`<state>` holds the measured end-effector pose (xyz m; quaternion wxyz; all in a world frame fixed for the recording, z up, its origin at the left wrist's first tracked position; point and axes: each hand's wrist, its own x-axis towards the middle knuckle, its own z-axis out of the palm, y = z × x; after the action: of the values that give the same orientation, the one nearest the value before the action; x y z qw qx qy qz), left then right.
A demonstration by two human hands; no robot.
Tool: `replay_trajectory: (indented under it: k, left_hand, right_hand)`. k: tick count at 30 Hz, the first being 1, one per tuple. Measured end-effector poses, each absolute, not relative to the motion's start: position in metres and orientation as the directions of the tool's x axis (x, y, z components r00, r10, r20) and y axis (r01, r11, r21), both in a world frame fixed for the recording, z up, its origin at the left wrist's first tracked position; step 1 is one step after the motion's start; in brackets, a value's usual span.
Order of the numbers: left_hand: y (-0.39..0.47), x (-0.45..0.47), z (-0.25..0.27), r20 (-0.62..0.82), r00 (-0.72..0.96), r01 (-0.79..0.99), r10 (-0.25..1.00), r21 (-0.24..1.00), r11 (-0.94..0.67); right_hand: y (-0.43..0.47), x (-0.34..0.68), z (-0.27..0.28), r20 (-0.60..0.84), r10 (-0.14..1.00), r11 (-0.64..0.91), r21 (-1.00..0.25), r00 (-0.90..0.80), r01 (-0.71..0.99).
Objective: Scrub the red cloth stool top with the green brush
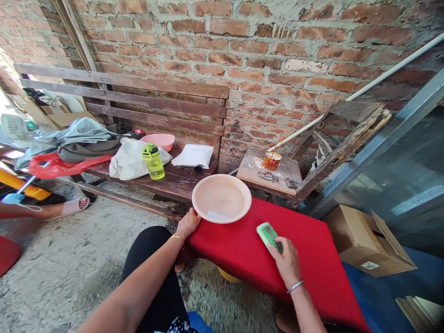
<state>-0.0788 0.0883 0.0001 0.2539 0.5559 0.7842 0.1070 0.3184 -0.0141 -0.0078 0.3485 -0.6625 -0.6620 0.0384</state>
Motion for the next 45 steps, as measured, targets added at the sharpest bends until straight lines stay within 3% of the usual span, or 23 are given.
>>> replay_trajectory:
  k: [2, 4, 8, 10, 13, 16, 18, 20, 23, 28, 32, 36, 39, 42, 45]
  left_hand:
    - [0.088, -0.079, 0.001, -0.281, -0.256, 0.818, 0.925, 0.446, 0.362]
    - [0.087, -0.078, 0.002, -0.282, -0.259, 0.818, 0.924, 0.444, 0.365]
    - [0.087, -0.078, 0.003, -0.277, -0.260, 0.817, 0.925, 0.448, 0.364]
    - [0.087, -0.078, 0.003, -0.277, -0.258, 0.814, 0.925, 0.454, 0.363]
    - [0.088, -0.079, 0.002, -0.280, -0.257, 0.810, 0.925, 0.460, 0.365]
    - [0.087, -0.078, 0.003, -0.275, -0.259, 0.813, 0.926, 0.456, 0.362]
    - [0.087, -0.078, 0.004, -0.271, -0.256, 0.813, 0.928, 0.459, 0.358]
    - [0.086, -0.077, 0.004, -0.267, -0.253, 0.812, 0.930, 0.463, 0.355]
    - [0.085, -0.077, 0.004, -0.263, -0.260, 0.815, 0.929, 0.457, 0.358]
    - [0.086, -0.078, 0.003, -0.264, -0.255, 0.821, 0.930, 0.449, 0.353]
    - [0.085, -0.077, 0.006, -0.274, -0.261, 0.815, 0.926, 0.452, 0.363]
    - [0.084, -0.076, 0.010, -0.287, -0.264, 0.804, 0.921, 0.462, 0.374]
    - [0.083, -0.075, 0.012, -0.290, -0.259, 0.798, 0.921, 0.473, 0.374]
    - [0.083, -0.075, 0.012, -0.284, -0.254, 0.802, 0.924, 0.472, 0.366]
    - [0.084, -0.075, 0.011, -0.274, -0.254, 0.806, 0.927, 0.469, 0.360]
  right_hand:
    - [-0.021, 0.289, -0.008, 0.460, 0.883, 0.310, -0.429, -0.091, 0.848]
    - [-0.028, 0.270, -0.009, 0.470, 0.856, 0.408, -0.355, -0.216, 0.841]
    - [-0.026, 0.274, -0.011, 0.455, 0.858, 0.405, -0.315, -0.238, 0.859]
    - [-0.018, 0.298, -0.011, 0.436, 0.890, 0.287, -0.301, -0.136, 0.910]
    - [-0.008, 0.347, -0.011, 0.364, 0.912, -0.069, -0.315, 0.188, 0.947]
    - [-0.007, 0.387, -0.011, 0.286, 0.818, -0.406, -0.327, 0.499, 0.853]
    - [-0.008, 0.397, -0.011, 0.273, 0.774, -0.472, -0.353, 0.572, 0.808]
    - [-0.009, 0.390, -0.011, 0.286, 0.792, -0.399, -0.426, 0.539, 0.812]
    - [-0.010, 0.354, -0.011, 0.356, 0.874, -0.106, -0.525, 0.331, 0.844]
    - [-0.021, 0.286, -0.011, 0.472, 0.865, 0.377, -0.390, -0.169, 0.840]
    - [-0.027, 0.271, -0.015, 0.462, 0.847, 0.448, -0.348, -0.265, 0.823]
    - [-0.016, 0.300, -0.020, 0.437, 0.896, 0.267, -0.382, -0.082, 0.885]
    - [-0.007, 0.338, -0.018, 0.380, 0.906, -0.032, -0.381, 0.188, 0.924]
    - [-0.006, 0.370, -0.015, 0.333, 0.843, -0.306, -0.348, 0.422, 0.886]
    - [-0.008, 0.379, -0.014, 0.299, 0.817, -0.375, -0.374, 0.492, 0.849]
